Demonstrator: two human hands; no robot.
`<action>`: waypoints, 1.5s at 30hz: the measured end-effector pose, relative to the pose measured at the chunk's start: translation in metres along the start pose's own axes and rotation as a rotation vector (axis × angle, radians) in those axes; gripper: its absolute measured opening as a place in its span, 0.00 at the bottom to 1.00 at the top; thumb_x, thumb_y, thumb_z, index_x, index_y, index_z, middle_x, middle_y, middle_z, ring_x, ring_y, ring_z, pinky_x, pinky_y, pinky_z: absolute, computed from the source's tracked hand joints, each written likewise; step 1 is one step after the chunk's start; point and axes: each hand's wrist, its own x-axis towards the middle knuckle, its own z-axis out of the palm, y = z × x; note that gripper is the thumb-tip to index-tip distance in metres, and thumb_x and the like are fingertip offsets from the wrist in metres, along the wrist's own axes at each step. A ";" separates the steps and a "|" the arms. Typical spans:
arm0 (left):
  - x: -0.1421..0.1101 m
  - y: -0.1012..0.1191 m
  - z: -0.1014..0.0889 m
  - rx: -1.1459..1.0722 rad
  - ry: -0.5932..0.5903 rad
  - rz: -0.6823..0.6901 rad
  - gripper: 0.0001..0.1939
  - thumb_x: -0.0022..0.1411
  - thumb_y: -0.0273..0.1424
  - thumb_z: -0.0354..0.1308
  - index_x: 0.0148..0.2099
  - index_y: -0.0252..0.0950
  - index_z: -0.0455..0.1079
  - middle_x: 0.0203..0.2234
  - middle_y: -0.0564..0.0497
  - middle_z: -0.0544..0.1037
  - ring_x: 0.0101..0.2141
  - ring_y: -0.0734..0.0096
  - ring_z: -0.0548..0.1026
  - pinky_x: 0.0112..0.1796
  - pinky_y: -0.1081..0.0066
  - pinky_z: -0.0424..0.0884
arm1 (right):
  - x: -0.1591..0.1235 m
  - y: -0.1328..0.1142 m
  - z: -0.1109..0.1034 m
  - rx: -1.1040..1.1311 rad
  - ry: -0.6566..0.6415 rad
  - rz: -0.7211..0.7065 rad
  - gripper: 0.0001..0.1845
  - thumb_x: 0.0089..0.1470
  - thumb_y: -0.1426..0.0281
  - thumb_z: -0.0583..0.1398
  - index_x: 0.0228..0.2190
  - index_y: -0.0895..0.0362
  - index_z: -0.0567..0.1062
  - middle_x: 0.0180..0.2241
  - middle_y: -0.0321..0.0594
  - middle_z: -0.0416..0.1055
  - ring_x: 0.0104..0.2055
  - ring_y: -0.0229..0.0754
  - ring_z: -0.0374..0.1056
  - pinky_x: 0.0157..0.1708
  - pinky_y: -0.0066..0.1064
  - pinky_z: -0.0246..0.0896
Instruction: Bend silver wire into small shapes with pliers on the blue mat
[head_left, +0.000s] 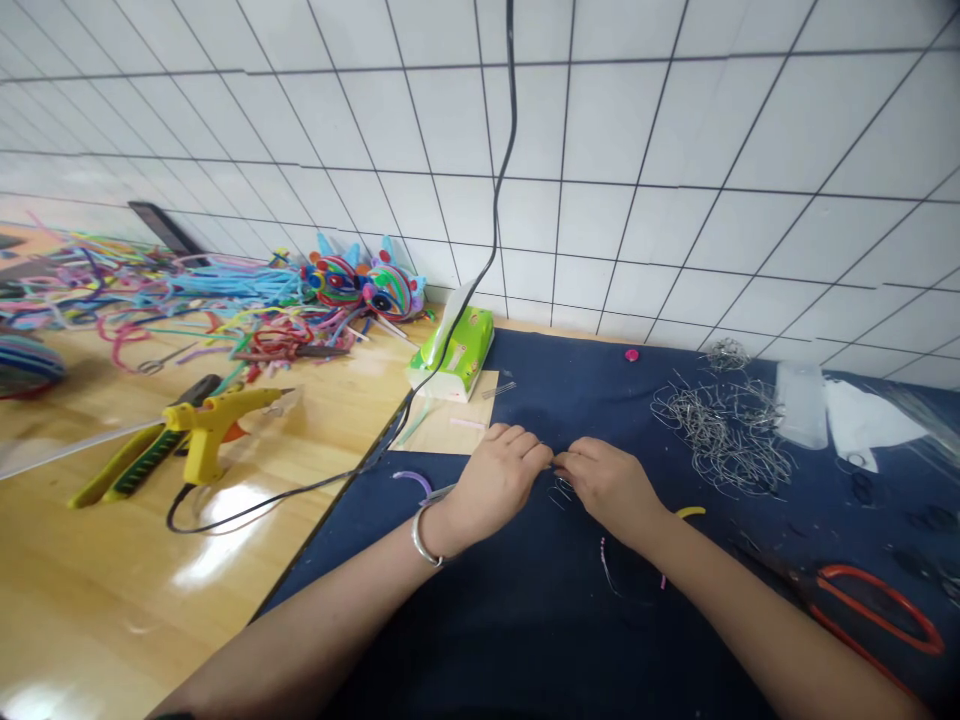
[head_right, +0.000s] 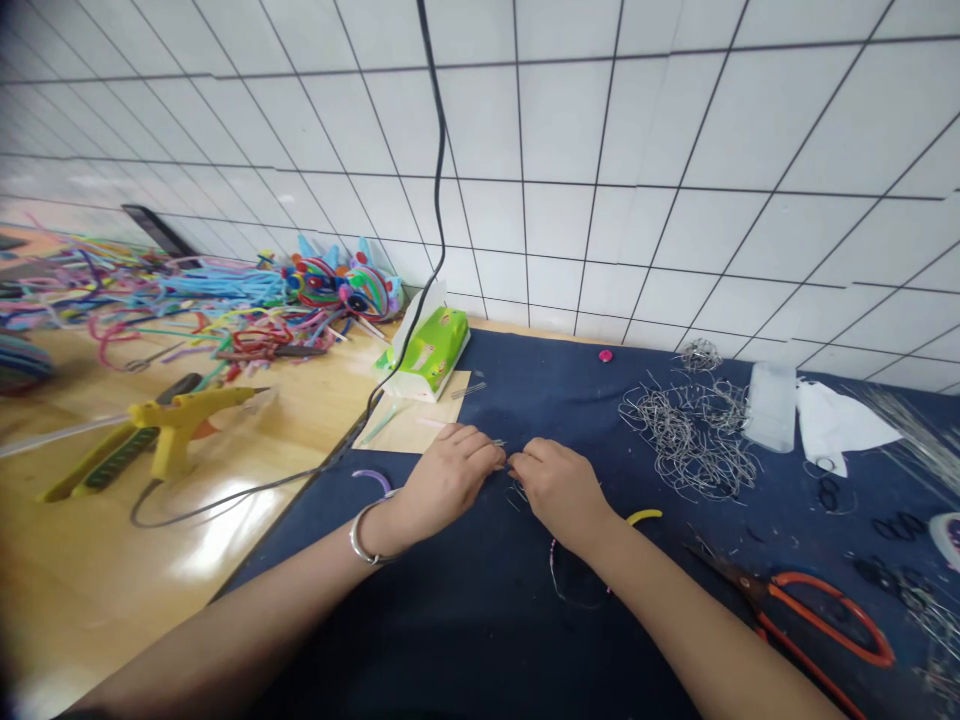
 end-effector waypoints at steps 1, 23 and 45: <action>0.000 0.001 0.000 -0.008 -0.003 0.007 0.11 0.62 0.24 0.44 0.37 0.34 0.67 0.28 0.47 0.69 0.33 0.65 0.64 0.36 0.65 0.57 | 0.000 -0.001 0.000 -0.022 -0.009 -0.015 0.13 0.58 0.71 0.49 0.35 0.56 0.73 0.30 0.40 0.68 0.35 0.37 0.62 0.36 0.28 0.56; -0.002 0.006 -0.003 -0.032 0.026 -0.158 0.10 0.60 0.24 0.45 0.35 0.35 0.68 0.25 0.48 0.69 0.31 0.66 0.66 0.35 0.66 0.59 | 0.000 -0.004 0.001 0.021 0.087 0.115 0.11 0.56 0.70 0.51 0.31 0.55 0.74 0.27 0.39 0.67 0.33 0.37 0.62 0.35 0.27 0.55; -0.002 0.008 0.009 -1.012 0.067 -0.490 0.06 0.57 0.31 0.54 0.31 0.34 0.67 0.23 0.54 0.69 0.25 0.77 0.65 0.27 0.76 0.60 | 0.009 -0.001 -0.025 0.588 -0.018 0.323 0.07 0.50 0.70 0.57 0.28 0.52 0.76 0.27 0.32 0.70 0.30 0.34 0.65 0.32 0.26 0.57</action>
